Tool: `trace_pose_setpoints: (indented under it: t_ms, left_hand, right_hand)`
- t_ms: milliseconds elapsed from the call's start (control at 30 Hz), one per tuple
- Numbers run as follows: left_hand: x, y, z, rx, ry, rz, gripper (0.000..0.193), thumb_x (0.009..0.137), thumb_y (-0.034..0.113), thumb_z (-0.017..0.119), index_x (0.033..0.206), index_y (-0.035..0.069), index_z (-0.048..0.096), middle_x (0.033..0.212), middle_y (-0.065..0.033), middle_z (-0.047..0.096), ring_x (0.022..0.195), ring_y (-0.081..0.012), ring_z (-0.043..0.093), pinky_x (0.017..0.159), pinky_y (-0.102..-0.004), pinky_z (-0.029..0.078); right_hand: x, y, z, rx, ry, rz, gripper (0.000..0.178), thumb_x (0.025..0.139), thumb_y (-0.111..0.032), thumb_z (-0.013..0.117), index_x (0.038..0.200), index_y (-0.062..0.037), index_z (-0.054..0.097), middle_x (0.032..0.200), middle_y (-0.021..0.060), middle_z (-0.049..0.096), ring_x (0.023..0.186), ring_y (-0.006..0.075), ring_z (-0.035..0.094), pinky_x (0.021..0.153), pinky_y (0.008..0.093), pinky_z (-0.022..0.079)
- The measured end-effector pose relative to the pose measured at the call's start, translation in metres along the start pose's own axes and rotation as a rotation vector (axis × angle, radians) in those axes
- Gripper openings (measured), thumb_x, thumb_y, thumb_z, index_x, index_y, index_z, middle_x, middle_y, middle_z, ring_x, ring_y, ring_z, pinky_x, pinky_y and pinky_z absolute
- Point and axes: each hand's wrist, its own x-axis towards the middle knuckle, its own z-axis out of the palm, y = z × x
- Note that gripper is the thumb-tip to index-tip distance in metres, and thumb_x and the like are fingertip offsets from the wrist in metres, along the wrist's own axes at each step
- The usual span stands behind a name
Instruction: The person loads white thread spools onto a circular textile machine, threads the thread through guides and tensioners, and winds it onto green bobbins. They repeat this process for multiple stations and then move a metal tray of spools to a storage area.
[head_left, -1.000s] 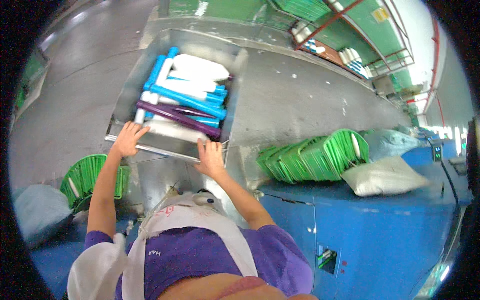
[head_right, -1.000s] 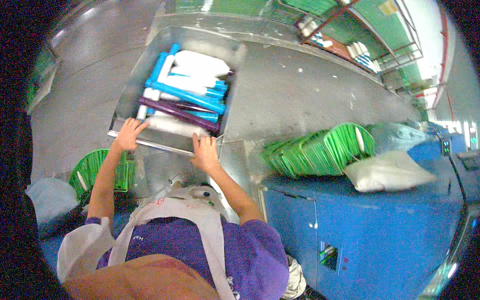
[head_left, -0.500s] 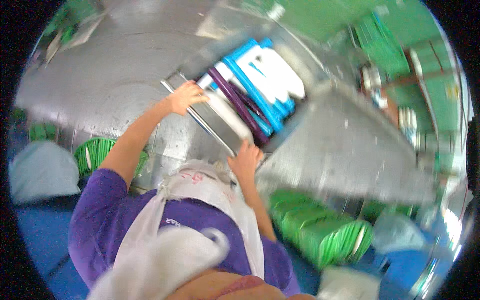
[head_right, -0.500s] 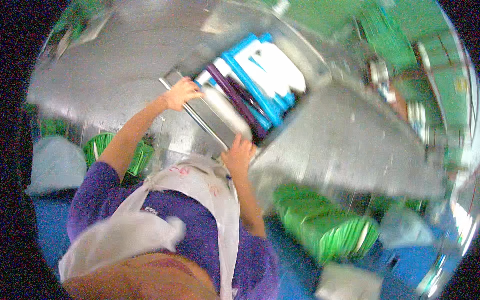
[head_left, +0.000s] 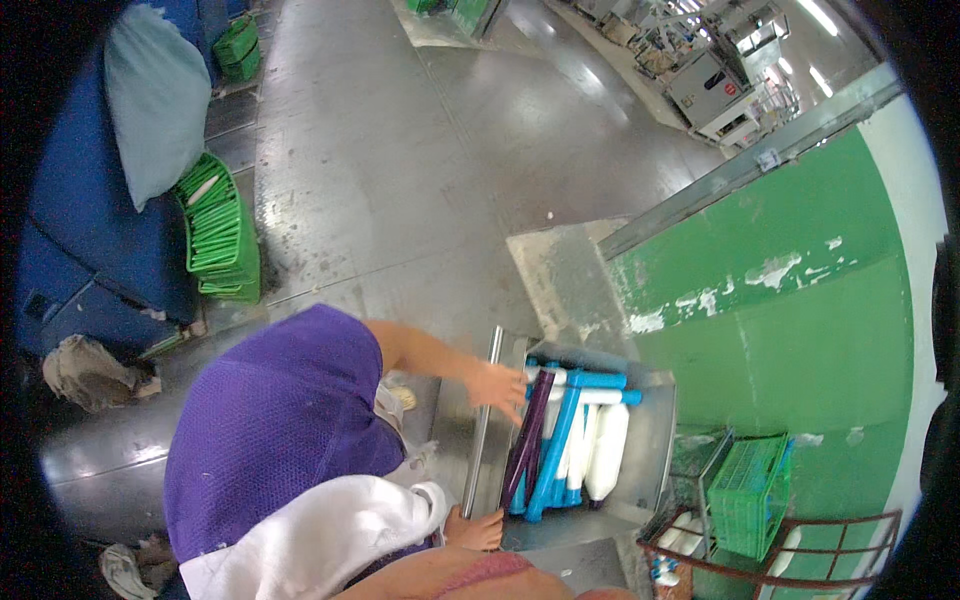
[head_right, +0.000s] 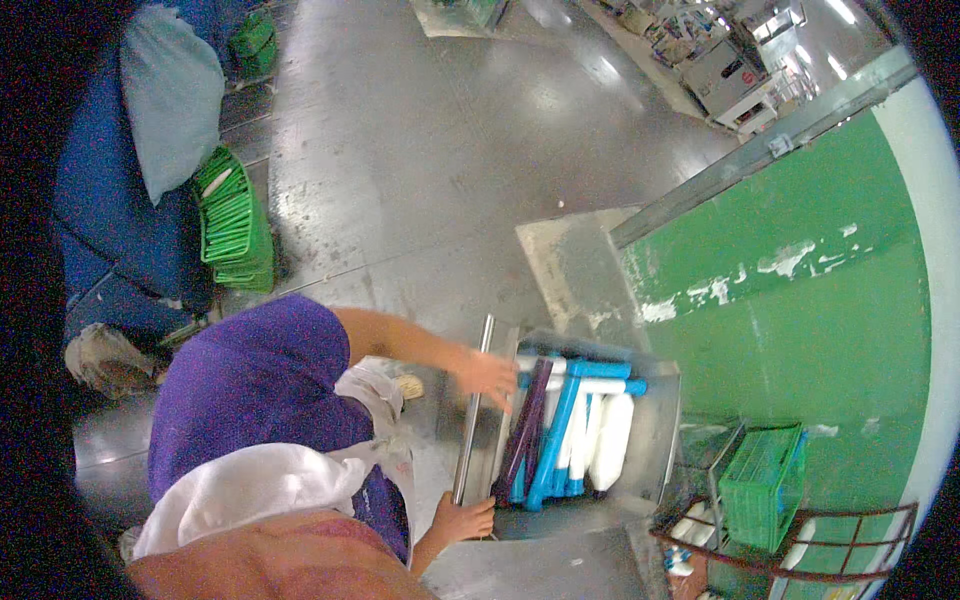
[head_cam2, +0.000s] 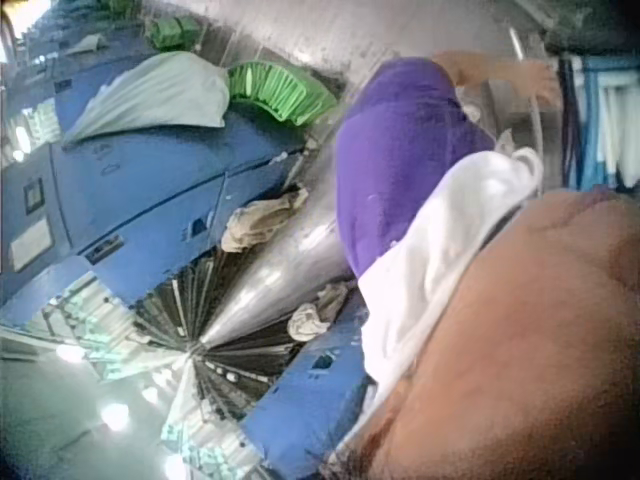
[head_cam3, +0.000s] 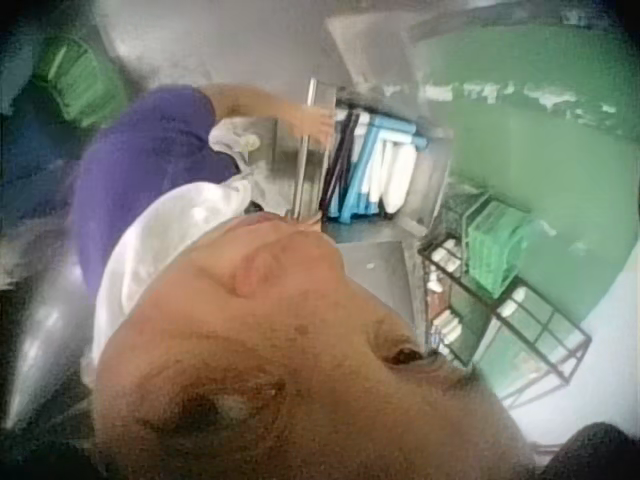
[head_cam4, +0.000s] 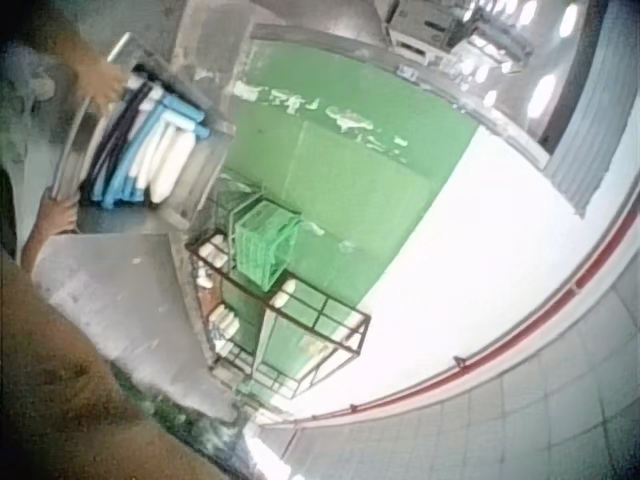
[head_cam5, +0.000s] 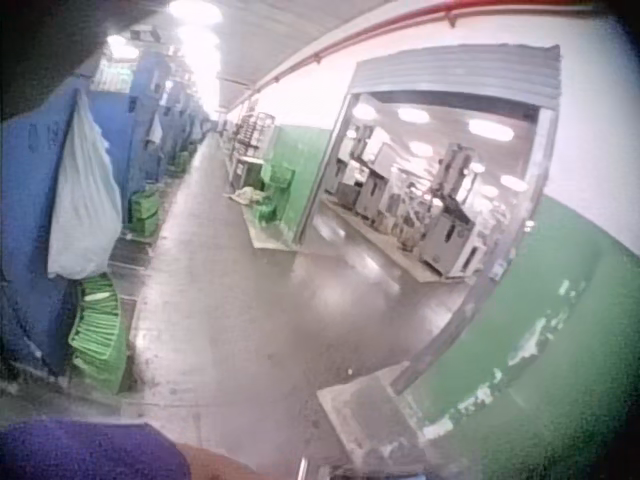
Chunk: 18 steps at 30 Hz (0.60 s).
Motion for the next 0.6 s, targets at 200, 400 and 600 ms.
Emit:
trace_pose_setpoints:
  t_ms: [200,400,600]
  left_hand:
    - [-0.004,-0.006,0.052,0.059,0.089,0.023,0.090,0.063,0.029,0.071,0.144,0.028,0.032,0.120,-0.0121,0.050,0.118,-0.0311,0.044,0.109,-0.0553,0.019]
    - [0.018,-0.022,0.117,-0.069,0.189,-0.006,0.068,0.067,0.022,0.067,0.133,0.022,0.048,0.113,-0.0140,0.053,0.114,-0.0332,0.046,0.106,-0.0512,0.027]
    - [-0.008,-0.010,0.130,0.029,0.200,-0.116,0.080,0.056,0.014,0.071,0.133,0.026,0.049,0.117,-0.0123,0.051,0.115,-0.0311,0.046,0.105,-0.0516,0.029]
  right_hand:
    - [-0.011,-0.008,0.064,-0.018,-0.071,0.115,0.082,0.055,-0.037,0.069,0.123,0.0013,0.046,0.102,0.0193,0.052,0.093,0.0374,0.048,0.090,0.0512,0.035]
    - [-0.001,0.008,0.095,0.107,-0.118,0.110,0.085,0.053,-0.033,0.073,0.128,-0.0030,0.045,0.110,0.0201,0.051,0.099,0.0390,0.048,0.093,0.0525,0.035]
    - [-0.012,0.006,0.125,0.147,0.074,0.040,0.085,0.056,-0.031,0.077,0.132,-0.0074,0.045,0.111,0.0180,0.052,0.101,0.0369,0.048,0.094,0.0508,0.034]
